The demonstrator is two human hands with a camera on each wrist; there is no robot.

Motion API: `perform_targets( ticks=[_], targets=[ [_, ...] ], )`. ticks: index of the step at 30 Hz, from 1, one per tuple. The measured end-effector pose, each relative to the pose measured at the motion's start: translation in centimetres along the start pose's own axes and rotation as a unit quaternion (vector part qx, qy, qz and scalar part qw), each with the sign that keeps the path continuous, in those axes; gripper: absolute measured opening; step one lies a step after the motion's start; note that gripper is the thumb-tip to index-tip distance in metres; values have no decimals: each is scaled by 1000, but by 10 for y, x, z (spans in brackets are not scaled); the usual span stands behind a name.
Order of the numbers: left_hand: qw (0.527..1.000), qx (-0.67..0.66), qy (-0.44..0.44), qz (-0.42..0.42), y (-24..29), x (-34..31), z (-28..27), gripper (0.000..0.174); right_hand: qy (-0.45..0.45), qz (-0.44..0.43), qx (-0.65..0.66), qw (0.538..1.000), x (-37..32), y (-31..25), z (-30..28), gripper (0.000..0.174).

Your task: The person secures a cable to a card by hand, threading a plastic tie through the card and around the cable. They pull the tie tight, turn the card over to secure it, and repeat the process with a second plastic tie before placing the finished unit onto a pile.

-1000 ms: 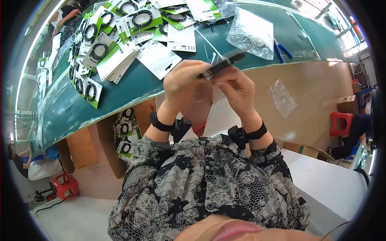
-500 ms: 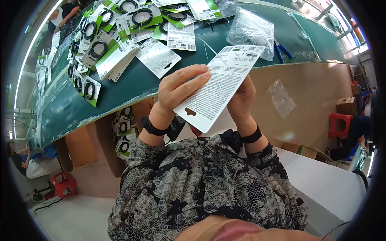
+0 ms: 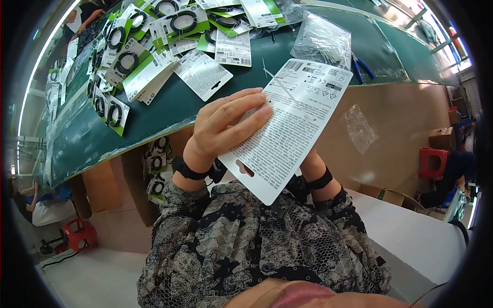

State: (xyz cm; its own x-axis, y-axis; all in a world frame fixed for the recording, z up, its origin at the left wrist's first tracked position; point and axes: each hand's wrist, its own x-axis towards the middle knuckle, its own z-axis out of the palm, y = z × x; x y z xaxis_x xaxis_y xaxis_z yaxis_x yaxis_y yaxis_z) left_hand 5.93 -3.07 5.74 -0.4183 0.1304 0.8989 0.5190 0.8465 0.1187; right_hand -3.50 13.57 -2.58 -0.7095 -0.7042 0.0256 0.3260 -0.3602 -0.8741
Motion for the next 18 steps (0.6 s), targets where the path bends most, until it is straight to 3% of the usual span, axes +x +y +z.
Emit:
perform_targets(
  ticks=[3,7,10,15,18],
  targets=[
    [1000,3,0,1,1,0,0,29,7,26,11,1000,-3,-1,1,30],
    [1000,2,-20,20,0,1,-2,31,-29,-4,8,1000,-4,-7,6,28],
    [1000,-1,-1,5,-1,-2,-1,28,-74,-238,-75,965,-4,-14,18,24],
    [1000,-13,-7,-1,-1,-5,1,29,-72,-266,-125,953,-7,-21,18,21],
    [995,-71,36,-65,2,-5,5,30,-52,-260,-80,961,-4,-33,26,16]
  ],
)
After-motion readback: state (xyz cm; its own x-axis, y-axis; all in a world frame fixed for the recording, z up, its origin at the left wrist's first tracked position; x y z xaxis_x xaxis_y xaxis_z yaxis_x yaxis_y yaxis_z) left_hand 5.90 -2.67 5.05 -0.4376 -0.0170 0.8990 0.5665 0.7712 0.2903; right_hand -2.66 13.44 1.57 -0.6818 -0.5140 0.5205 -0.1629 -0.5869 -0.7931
